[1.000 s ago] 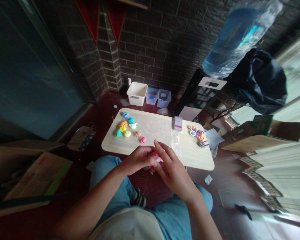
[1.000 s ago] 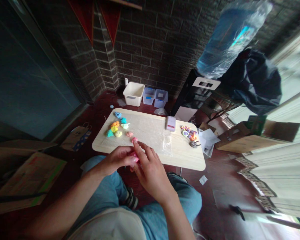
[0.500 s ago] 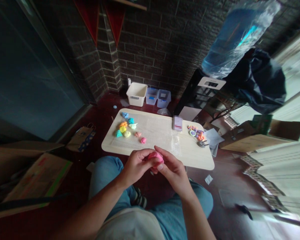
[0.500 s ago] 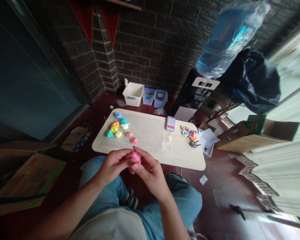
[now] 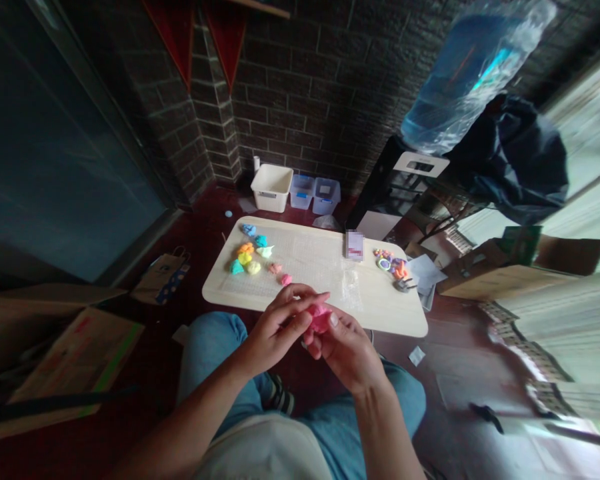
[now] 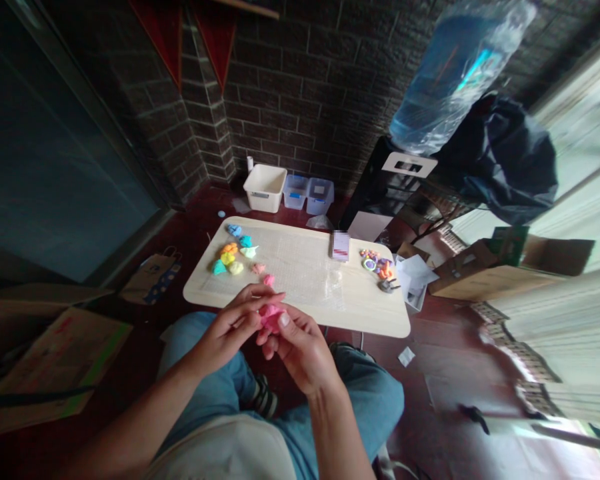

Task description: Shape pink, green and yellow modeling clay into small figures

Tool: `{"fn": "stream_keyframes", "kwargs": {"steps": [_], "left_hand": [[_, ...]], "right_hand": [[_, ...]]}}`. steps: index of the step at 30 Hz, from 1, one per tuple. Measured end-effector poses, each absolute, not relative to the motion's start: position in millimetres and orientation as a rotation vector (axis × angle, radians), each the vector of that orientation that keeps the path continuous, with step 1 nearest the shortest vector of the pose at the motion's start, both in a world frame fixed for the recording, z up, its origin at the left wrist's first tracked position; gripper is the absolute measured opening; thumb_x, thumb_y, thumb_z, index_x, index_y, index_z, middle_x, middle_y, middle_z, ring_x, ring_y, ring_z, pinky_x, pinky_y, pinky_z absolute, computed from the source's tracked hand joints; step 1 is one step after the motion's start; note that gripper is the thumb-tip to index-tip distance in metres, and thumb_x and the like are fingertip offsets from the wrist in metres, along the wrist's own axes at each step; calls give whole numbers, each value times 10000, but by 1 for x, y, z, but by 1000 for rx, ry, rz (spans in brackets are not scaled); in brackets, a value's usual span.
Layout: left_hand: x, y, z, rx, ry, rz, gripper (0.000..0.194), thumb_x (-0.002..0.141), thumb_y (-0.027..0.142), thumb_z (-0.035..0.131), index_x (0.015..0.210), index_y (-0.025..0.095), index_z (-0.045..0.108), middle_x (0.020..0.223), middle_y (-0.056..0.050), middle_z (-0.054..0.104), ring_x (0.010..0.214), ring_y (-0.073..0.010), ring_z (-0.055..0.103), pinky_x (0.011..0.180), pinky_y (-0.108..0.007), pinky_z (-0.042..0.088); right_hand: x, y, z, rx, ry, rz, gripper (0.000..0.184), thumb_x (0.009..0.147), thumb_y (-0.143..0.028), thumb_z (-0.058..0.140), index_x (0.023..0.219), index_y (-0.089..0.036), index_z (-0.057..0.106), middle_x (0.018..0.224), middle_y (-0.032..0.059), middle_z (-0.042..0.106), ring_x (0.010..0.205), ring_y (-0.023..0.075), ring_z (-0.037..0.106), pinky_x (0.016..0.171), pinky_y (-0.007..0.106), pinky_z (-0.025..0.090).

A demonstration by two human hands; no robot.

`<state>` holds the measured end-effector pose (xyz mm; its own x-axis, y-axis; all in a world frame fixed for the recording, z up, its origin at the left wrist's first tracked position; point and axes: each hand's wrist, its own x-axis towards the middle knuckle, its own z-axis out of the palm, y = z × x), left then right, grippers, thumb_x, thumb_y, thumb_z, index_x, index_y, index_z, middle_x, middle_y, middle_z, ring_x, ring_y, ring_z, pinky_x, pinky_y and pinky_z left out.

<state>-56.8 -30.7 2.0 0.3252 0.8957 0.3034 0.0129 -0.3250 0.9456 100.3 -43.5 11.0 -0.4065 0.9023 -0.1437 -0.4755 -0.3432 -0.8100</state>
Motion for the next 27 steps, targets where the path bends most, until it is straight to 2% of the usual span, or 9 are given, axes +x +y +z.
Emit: {"fn": "stream_keyframes", "kwargs": {"steps": [6, 12, 14, 16, 19, 21, 23, 25, 27], "left_hand": [[-56, -33, 12, 1650, 855, 1109, 338, 962, 277, 495, 1272, 309, 625, 1276, -50, 602, 1220, -192, 525, 1070, -322, 396], [-55, -37, 12, 1470, 898, 1088, 396, 935, 318, 551, 1330, 301, 564, 1358, -45, 575, 1228, -195, 530, 1047, -312, 412], [-57, -38, 11, 1352, 929, 1048, 381, 921, 363, 566, 1289, 266, 594, 1264, -64, 632, 1096, -197, 598, 939, -305, 474], [-59, -37, 10, 1271, 925, 1001, 312, 925, 419, 540, 1104, 209, 686, 1020, -64, 701, 886, -179, 628, 801, -288, 497], [-61, -35, 9, 1130, 779, 964, 433, 940, 514, 449, 881, 162, 694, 775, -52, 657, 704, -156, 583, 634, -269, 457], [-61, -34, 9, 1053, 698, 954, 468, 926, 549, 449, 893, 147, 685, 756, -54, 635, 672, -149, 562, 579, -257, 422], [-60, -32, 10, 1040, 722, 961, 395, 903, 506, 532, 898, 143, 687, 744, -42, 628, 657, -131, 542, 582, -244, 411], [-60, -31, 12, 1035, 777, 977, 262, 871, 403, 632, 923, 154, 696, 775, -30, 652, 705, -125, 564, 651, -236, 439], [-60, -29, 14, 1003, 785, 987, 232, 853, 331, 672, 1022, 175, 700, 881, -37, 695, 831, -148, 612, 768, -255, 474]], "right_hand": [[95, -45, 12, -816, -898, 1702, 259, 855, -426, 663, 779, -181, 693, 619, -8, 571, 532, 100, 469, 517, 217, 384], [97, -50, 21, -1085, -1369, 1070, 207, 931, -343, 562, 898, -211, 718, 730, 15, 654, 671, 157, 576, 648, 276, 469], [101, -50, 23, -1141, -1553, 769, 199, 944, -271, 534, 1047, -239, 702, 849, 41, 694, 767, 192, 622, 711, 316, 498], [105, -48, 23, -1113, -1738, 516, 324, 940, -203, 526, 1238, -287, 622, 1010, 60, 699, 897, 223, 630, 797, 370, 509], [109, -42, 22, -1073, -1956, 295, 528, 930, -143, 527, 1406, -362, 470, 1277, 78, 597, 1116, 262, 551, 926, 461, 475], [111, -40, 23, -1086, -2023, 257, 578, 932, -124, 513, 1432, -399, 424, 1346, 79, 537, 1178, 272, 507, 949, 485, 465], [112, -41, 25, -1081, -2054, 325, 597, 937, -128, 502, 1449, -414, 387, 1364, 73, 519, 1206, 269, 493, 969, 494, 462], [113, -43, 26, -1075, -2031, 517, 616, 932, -187, 545, 1473, -400, 341, 1414, 67, 489, 1255, 269, 476, 1015, 503, 444], [113, -46, 25, -1063, -1918, 798, 674, 909, -274, 610, 1497, -370, 296, 1466, 70, 458, 1295, 273, 464, 1051, 504, 426]]}}
